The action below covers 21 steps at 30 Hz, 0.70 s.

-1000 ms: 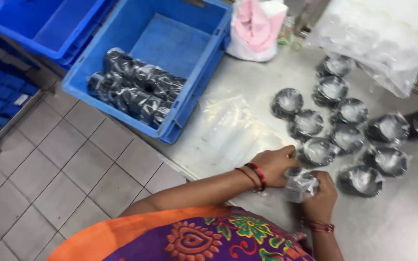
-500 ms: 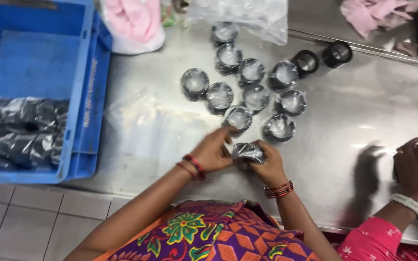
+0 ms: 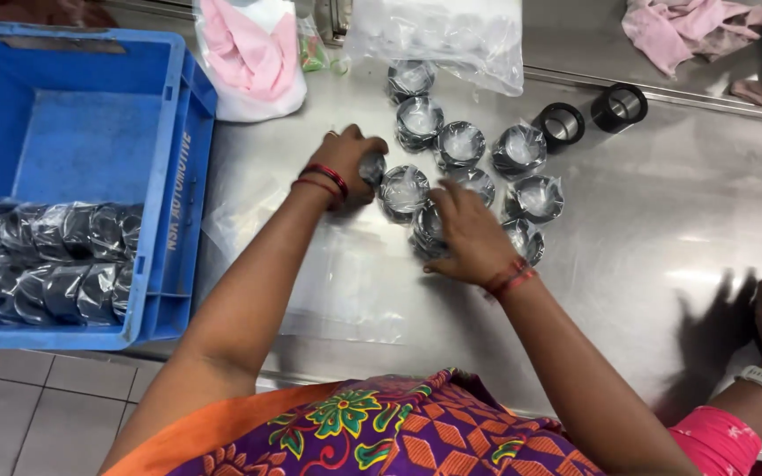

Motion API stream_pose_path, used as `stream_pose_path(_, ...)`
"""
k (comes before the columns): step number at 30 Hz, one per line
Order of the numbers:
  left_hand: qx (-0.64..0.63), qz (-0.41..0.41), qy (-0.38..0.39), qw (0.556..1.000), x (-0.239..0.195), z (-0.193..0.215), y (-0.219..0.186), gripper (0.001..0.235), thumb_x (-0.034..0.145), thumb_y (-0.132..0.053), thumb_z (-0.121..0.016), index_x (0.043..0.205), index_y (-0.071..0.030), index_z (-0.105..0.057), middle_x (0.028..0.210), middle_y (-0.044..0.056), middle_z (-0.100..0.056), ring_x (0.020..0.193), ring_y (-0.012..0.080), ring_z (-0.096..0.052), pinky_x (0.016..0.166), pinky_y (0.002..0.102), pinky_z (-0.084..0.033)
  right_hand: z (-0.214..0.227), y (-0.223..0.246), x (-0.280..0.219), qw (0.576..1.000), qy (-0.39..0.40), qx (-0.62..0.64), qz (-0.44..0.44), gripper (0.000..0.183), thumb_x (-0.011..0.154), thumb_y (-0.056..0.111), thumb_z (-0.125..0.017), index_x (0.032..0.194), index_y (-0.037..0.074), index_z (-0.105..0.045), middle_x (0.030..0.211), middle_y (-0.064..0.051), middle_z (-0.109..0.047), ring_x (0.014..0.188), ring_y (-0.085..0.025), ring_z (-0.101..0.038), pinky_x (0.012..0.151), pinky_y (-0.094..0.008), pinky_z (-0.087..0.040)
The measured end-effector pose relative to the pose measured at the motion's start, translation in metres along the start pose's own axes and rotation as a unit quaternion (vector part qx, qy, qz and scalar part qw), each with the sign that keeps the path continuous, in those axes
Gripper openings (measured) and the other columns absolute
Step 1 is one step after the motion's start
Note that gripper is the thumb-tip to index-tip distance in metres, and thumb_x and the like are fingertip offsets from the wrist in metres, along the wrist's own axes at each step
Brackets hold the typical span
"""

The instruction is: Placing metal components into plastic bags and organizing them into a bin.

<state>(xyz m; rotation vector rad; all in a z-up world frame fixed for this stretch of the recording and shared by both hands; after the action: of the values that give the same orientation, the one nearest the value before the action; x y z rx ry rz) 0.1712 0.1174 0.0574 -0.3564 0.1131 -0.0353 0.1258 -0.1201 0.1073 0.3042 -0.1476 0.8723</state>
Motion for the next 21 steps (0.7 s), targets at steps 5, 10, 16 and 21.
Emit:
stream_pose_path(5, -0.335, -0.066, -0.075, 0.937, 0.013, 0.007, 0.016, 0.072, 0.054, -0.04, -0.095, 0.118, -0.022, -0.065, 0.115, 0.006, -0.072, 0.11, 0.0285, -0.071, 0.1, 0.039, -0.055, -0.01, 0.012, 0.016, 0.989, 0.138, -0.037, -0.044, 0.091, 0.055, 0.021, -0.092, 0.136, 0.008, -0.05, 0.121, -0.016, -0.057, 0.118, -0.036, -0.054, 0.091, -0.048, -0.049)
stream_pose_path(10, -0.09, -0.079, 0.001, 0.993, 0.006, -0.005, -0.083, 0.071, 0.059, -0.03, -0.092, 0.124, -0.03, -0.065, 0.127, 0.012, -0.059, 0.114, 0.0389, -0.061, 0.099, 0.045, -0.053, -0.016, 0.02, -0.032, 0.985, 0.116, -0.043, -0.118, 0.064, 0.065, 0.018, -0.084, 0.123, 0.012, -0.057, 0.116, -0.012, -0.059, 0.112, -0.036, -0.056, 0.085, -0.048, -0.052)
stream_pose_path(16, 0.058, 0.074, -0.009, 0.996, 0.009, -0.036, -0.097, 0.063, 0.074, -0.02, -0.08, 0.13, -0.039, -0.06, 0.137, 0.012, -0.05, 0.117, 0.0447, -0.057, 0.089, 0.058, -0.054, -0.017, 0.01, -0.052, 0.984, 0.051, 0.031, -0.17, 0.062, 0.064, 0.022, -0.086, 0.12, 0.013, -0.061, 0.112, -0.021, -0.058, 0.099, -0.043, -0.058, 0.08, -0.051, -0.054)
stream_pose_path(21, -0.017, 0.072, 0.024, 0.997, -0.027, -0.017, -0.057, 0.061, 0.072, -0.017, -0.084, 0.127, -0.026, -0.059, 0.138, 0.014, -0.052, 0.111, 0.0422, -0.062, 0.091, 0.045, -0.057, -0.018, -0.024, -0.038, 0.965, -0.058, 0.18, -0.183, 0.074, 0.056, 0.02, -0.096, 0.117, 0.008, -0.057, 0.108, -0.02, -0.062, 0.097, -0.038, -0.065, 0.083, -0.047, -0.055)
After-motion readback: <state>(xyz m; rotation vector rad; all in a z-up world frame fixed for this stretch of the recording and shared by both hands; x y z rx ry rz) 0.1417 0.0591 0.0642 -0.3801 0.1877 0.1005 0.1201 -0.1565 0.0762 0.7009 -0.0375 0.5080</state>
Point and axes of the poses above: each hand's wrist, its own x-axis towards the middle knuckle, its own z-axis out of the back of the hand, y = z × x, the point moved 4 cm from there along x, towards the middle knuckle
